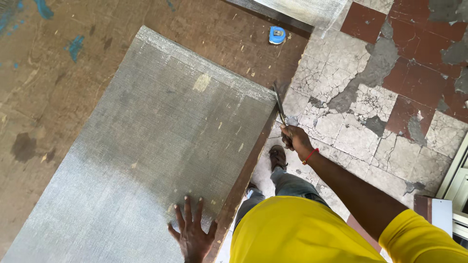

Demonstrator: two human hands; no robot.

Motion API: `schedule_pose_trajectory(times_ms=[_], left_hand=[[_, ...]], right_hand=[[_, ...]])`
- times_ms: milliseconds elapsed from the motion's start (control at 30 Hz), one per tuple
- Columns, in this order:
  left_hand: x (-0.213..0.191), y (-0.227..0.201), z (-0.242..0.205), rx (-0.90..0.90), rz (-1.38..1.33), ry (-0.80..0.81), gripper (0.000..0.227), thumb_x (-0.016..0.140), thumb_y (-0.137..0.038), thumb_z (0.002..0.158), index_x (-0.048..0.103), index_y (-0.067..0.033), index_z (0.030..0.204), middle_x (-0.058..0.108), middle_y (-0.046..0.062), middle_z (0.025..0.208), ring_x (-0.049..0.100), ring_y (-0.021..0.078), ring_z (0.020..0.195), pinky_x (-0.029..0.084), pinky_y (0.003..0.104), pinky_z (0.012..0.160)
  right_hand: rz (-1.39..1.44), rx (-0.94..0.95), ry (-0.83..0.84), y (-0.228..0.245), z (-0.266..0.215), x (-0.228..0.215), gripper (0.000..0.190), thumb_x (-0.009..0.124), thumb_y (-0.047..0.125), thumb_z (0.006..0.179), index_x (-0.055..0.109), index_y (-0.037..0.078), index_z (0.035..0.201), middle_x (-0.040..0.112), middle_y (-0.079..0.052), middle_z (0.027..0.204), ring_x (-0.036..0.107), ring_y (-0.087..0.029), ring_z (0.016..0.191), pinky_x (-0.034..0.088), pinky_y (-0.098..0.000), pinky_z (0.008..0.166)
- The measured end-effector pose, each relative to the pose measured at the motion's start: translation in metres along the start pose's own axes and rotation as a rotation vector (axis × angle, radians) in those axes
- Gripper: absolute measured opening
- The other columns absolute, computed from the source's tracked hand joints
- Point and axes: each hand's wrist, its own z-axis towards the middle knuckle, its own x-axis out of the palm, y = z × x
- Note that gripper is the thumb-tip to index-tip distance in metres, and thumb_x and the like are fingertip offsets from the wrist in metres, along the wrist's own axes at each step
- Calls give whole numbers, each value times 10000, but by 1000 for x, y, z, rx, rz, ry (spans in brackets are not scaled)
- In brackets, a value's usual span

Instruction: The person uses shears to cut a sheet of metal mesh on a wooden workbench. They trim the edges and then fold the mesh in half, pressing down along the fold line to flatten it.

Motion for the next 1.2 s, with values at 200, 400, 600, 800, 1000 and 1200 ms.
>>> schedule_pose_trajectory(times_ms=[200, 400, 600, 800, 1000, 1200], left_hand=[[-2, 0, -1, 1, 5, 4, 916, 680, -692, 756, 338, -429, 1564, 99, -12, 1693, 71, 340, 1565, 61, 729, 1192], [-3, 0, 1, -22, 36, 65, 916, 685, -683, 765, 321, -449, 1573, 75, -25, 1706, 58, 327, 1577, 66, 723, 1200], [-4, 0, 1, -17, 47, 78, 929, 688, -686, 767, 293, -460, 1577, 49, -28, 1710, 43, 324, 1580, 72, 721, 1198], [-6, 1, 1, -22, 53, 108, 946, 691, -688, 770, 254, -460, 1578, 26, -29, 1713, 27, 313, 1582, 74, 720, 1204], [-6, 1, 0, -16, 54, 99, 961, 692, -684, 769, 254, -460, 1593, 25, -28, 1710, 37, 322, 1580, 78, 720, 1201], [1, 3, 5, -15, 2, 52, 931, 694, -676, 770, 292, -451, 1580, 44, -35, 1700, 45, 352, 1565, 80, 751, 1174]], right_hand=[[-3, -5, 12, -3, 3, -1, 426, 602, 503, 954, 498, 147, 744, 485, 3, 618, 415, -115, 510, 348, -278, 471], [-11, -26, 19, -2, 6, -3, 433, 603, 506, 957, 513, 138, 747, 484, 6, 620, 414, -113, 516, 366, -280, 485], [2, -30, -9, -8, 11, -5, 421, 629, 492, 949, 546, 125, 760, 492, 10, 640, 442, -109, 559, 414, -281, 522], [48, -52, -18, -19, 15, -4, 409, 676, 446, 941, 535, 110, 755, 482, 13, 655, 470, -103, 588, 417, -280, 524], [59, -94, 21, -26, 19, -7, 334, 717, 360, 936, 610, 96, 760, 482, 27, 616, 461, -86, 543, 404, -264, 483], [-32, -47, 15, -22, 23, -11, 380, 741, 374, 929, 629, 72, 729, 526, -8, 595, 490, -101, 461, 358, -259, 404]])
